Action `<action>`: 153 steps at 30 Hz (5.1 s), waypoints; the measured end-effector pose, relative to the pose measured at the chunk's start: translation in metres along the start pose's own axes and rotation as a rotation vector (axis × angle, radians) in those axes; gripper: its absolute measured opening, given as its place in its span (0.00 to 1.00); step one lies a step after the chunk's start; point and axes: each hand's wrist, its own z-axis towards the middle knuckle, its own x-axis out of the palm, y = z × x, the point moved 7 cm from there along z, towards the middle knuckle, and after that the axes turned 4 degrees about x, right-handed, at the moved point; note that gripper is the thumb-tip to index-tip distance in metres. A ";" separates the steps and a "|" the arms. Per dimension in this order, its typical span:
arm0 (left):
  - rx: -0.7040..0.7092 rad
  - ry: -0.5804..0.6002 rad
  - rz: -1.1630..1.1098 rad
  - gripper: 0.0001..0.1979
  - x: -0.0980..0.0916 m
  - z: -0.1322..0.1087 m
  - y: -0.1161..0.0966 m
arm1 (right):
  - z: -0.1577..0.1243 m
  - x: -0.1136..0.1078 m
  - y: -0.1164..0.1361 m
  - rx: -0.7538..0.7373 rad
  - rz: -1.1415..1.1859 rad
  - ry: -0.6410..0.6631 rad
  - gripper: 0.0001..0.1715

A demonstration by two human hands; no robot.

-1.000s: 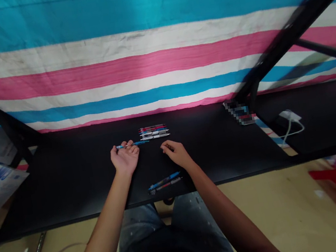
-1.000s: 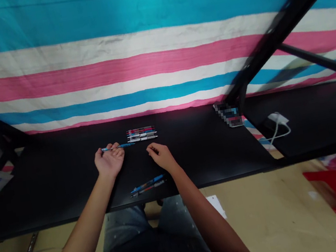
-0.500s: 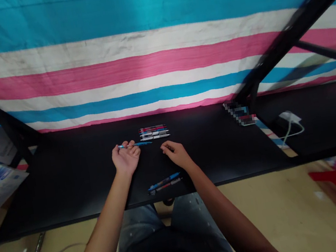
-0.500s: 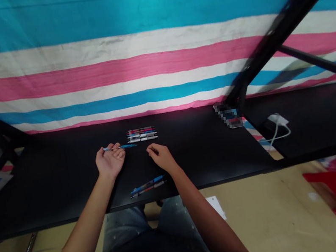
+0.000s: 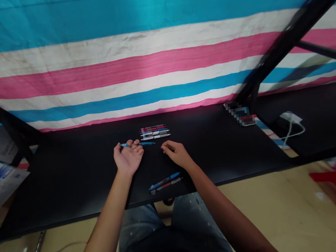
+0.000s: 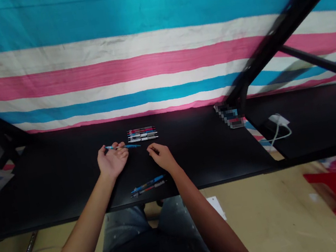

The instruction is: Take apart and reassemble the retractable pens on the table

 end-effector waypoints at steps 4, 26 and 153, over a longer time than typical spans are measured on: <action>-0.068 0.008 0.070 0.19 0.003 -0.001 0.007 | 0.000 0.001 -0.001 0.013 0.028 -0.004 0.11; -0.109 0.019 0.114 0.22 0.001 0.000 0.021 | -0.002 0.004 0.000 -0.027 0.040 -0.010 0.17; 0.649 0.468 2.044 0.14 0.011 0.000 0.020 | 0.017 0.001 -0.011 0.009 0.151 0.109 0.13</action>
